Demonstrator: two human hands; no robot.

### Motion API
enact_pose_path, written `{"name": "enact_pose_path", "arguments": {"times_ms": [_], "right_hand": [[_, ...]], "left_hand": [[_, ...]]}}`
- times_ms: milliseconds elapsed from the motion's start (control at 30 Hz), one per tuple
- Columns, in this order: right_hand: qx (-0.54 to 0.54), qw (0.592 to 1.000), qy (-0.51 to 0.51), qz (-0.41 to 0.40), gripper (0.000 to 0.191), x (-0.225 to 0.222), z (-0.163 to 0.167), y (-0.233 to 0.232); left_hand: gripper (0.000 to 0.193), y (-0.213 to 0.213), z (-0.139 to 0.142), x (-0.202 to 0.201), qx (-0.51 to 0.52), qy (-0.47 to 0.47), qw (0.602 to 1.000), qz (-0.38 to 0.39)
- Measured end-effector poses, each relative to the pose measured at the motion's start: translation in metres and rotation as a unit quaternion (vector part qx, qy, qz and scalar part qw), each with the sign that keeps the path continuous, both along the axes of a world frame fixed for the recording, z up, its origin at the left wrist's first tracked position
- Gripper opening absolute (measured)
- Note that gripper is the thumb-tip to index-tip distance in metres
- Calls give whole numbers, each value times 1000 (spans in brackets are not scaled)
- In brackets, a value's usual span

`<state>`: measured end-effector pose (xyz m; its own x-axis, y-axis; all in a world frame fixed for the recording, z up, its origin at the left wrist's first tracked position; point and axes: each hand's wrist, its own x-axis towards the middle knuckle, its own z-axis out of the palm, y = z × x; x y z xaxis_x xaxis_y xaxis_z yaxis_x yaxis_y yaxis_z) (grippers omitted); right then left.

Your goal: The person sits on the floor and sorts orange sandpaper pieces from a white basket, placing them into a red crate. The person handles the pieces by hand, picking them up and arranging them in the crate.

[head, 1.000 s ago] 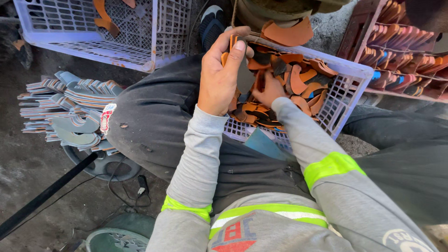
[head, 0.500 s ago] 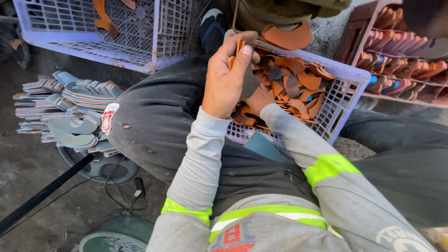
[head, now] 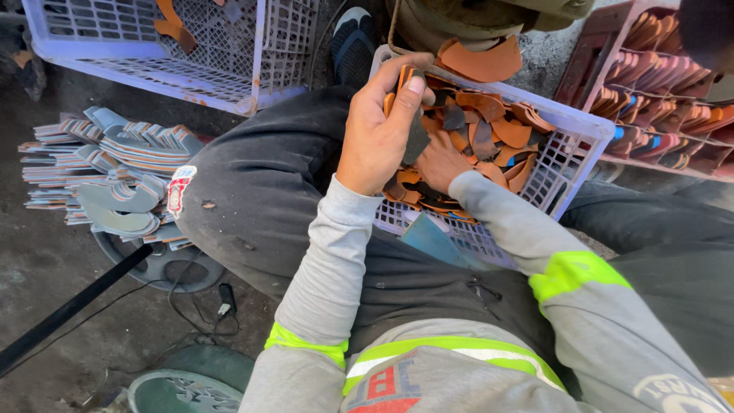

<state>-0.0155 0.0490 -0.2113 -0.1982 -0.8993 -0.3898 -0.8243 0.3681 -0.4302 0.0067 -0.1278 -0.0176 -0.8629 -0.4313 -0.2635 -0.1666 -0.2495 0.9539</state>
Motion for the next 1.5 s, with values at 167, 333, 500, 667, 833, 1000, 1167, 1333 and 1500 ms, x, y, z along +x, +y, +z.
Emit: {"name": "enact_pose_path", "arguments": {"times_ms": [167,333,500,667,833,1000,1167,1333,1500], "right_hand": [[-23,940,-200,-276,27,-22,6,29],[13,935,-100,-340,35,-26,26,18],[46,943,-123,-306,76,21,24,-32],[115,958,-59,-254,92,28,18,-49],[183,962,-141,-144,77,-7,16,-28],[170,935,-280,-135,52,-71,67,37],[132,872,-416,-222,39,-116,151,116],[37,776,-538,-327,36,-95,173,152],[-120,549,-648,-514,45,-71,172,172]], "left_hand": [[34,-1,-3,4,-27,24,999,-4],[33,4,3,5,-16,9,1000,-7],[33,4,5,7,-15,22,1000,-11],[30,-2,2,2,5,-22,1000,-1],[29,1,-4,1,-190,-33,980,-46],[25,16,-16,2,-334,-205,884,-254],[37,47,-15,-4,-250,75,902,-345],[28,77,-14,-4,-24,-114,872,-475],[22,93,-30,-3,71,-105,916,-380]]}}
